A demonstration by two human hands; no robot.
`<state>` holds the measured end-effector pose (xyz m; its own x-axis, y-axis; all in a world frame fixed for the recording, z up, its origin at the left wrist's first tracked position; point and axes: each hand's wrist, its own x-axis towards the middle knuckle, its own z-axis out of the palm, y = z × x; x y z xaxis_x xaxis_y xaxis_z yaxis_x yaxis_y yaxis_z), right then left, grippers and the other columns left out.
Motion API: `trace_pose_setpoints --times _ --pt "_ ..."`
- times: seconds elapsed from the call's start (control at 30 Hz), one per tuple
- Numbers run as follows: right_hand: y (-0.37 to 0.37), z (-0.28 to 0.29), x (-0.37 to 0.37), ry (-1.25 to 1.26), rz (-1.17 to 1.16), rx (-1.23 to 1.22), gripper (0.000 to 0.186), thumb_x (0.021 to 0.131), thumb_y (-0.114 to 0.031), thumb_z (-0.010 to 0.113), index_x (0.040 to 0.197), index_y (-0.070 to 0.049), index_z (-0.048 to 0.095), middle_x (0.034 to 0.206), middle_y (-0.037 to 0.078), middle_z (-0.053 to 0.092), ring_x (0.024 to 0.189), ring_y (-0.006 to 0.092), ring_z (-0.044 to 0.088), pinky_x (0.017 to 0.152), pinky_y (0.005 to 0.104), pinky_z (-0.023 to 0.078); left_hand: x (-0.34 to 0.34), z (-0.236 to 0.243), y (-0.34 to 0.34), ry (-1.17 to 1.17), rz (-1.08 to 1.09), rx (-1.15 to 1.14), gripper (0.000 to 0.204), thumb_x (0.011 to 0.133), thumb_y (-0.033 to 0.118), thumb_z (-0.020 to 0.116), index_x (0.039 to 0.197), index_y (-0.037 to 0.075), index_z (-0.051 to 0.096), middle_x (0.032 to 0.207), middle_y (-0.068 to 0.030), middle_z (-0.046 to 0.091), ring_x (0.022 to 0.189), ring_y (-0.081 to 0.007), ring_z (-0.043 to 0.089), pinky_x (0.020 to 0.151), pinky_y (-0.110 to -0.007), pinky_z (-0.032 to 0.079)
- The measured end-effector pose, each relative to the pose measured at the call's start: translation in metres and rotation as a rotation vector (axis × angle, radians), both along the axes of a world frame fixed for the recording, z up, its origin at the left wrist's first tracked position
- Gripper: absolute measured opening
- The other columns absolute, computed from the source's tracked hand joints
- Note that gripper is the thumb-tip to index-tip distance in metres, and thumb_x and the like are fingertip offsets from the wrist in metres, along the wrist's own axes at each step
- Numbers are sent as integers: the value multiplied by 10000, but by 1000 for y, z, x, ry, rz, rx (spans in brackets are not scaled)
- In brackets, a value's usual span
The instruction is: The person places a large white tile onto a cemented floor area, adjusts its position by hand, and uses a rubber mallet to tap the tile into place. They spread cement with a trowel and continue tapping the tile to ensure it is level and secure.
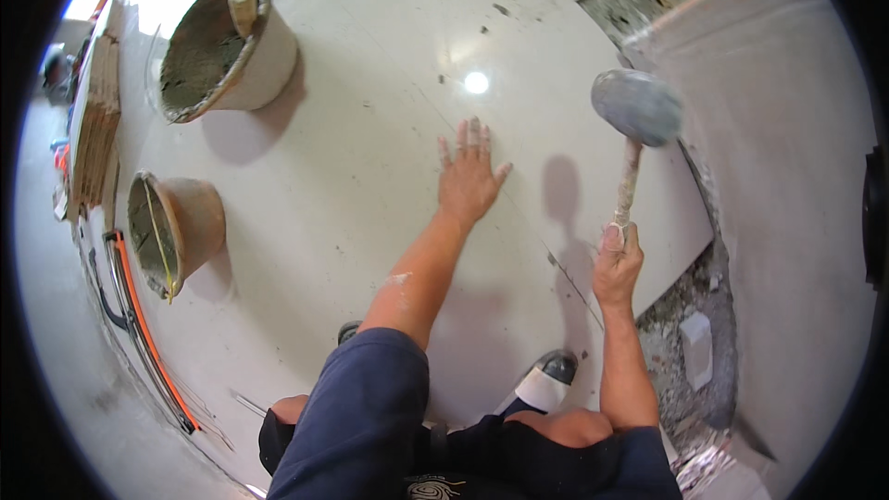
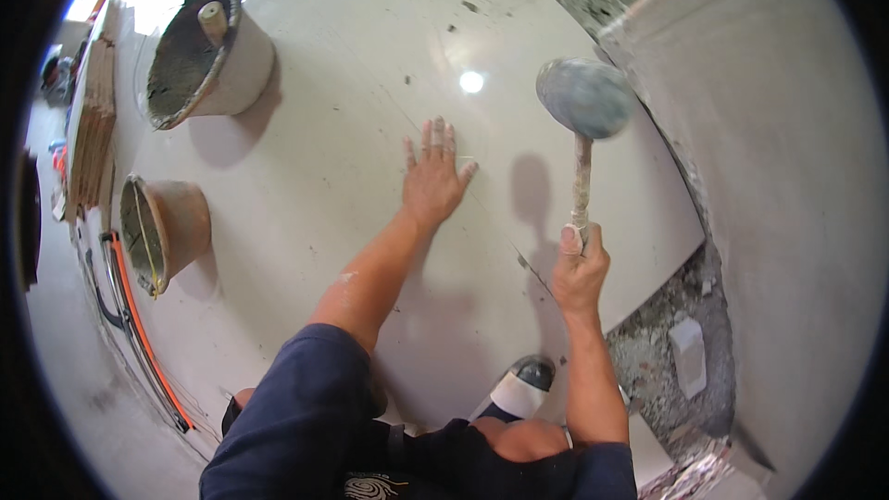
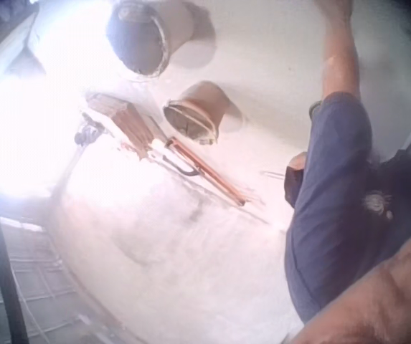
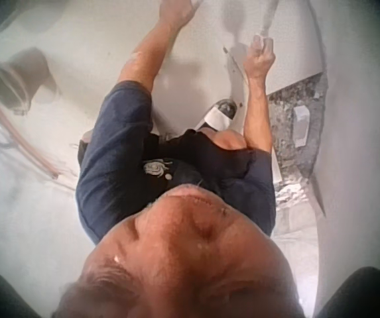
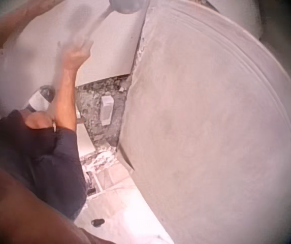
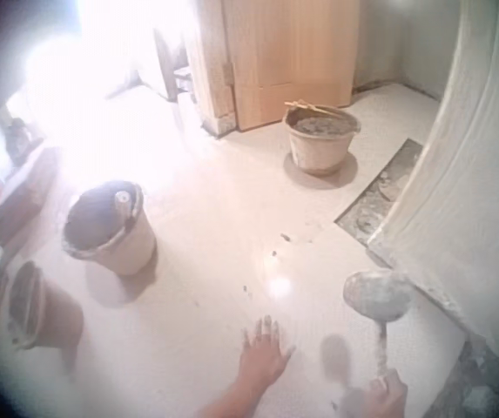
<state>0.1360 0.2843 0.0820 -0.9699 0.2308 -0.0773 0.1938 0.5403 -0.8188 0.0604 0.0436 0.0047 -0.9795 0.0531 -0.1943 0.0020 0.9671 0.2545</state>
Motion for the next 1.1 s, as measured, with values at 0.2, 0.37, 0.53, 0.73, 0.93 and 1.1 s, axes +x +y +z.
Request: trace_pose_setpoints --times 0.2,0.37,0.53,0.73,0.93,1.1 --pt "5 5 20 -119 103 180 454 963 -421 515 914 28 558 654 196 578 601 325 607 561 405 461 0 8 2 -7 0 -20 749 991 516 302 1512 -1 151 1598 -149 105 1483 -293 28 1182 -527 -3" --pt "30 19 44 -68 -46 -153 470 960 -439 515 910 25 567 658 207 586 611 329 612 574 412 467 44 18 12 -101 -256 -30 771 980 549 301 1513 10 161 1601 -142 86 1483 -293 27 1182 -535 12" --pt "33 -10 71 -153 90 195 470 964 -436 512 870 22 554 600 173 540 524 318 562 506 407 434 89 18 23 -72 -422 -19 816 954 604 310 1516 29 171 1600 -137 90 1483 -287 30 1182 -536 14" --pt "40 -10 79 10 -83 -133 469 961 -433 506 893 26 576 692 262 602 681 462 618 594 472 472 85 19 23 -159 -440 -44 813 955 601 303 1518 31 164 1600 -129 97 1483 -282 31 1184 -537 16" --pt "45 -3 79 -195 22 102 469 945 -435 543 911 32 584 664 239 587 643 413 610 598 440 471 88 18 24 -80 -437 -88 796 962 598 276 1525 52 145 1605 -110 86 1485 -258 21 1188 -530 1" --pt "47 -12 81 -60 -26 56 419 953 -386 549 910 29 583 636 210 569 609 352 602 576 424 458 85 29 24 -115 -435 -41 825 949 600 324 1511 14 172 1592 -139 130 1482 -284 49 1183 -534 -3"
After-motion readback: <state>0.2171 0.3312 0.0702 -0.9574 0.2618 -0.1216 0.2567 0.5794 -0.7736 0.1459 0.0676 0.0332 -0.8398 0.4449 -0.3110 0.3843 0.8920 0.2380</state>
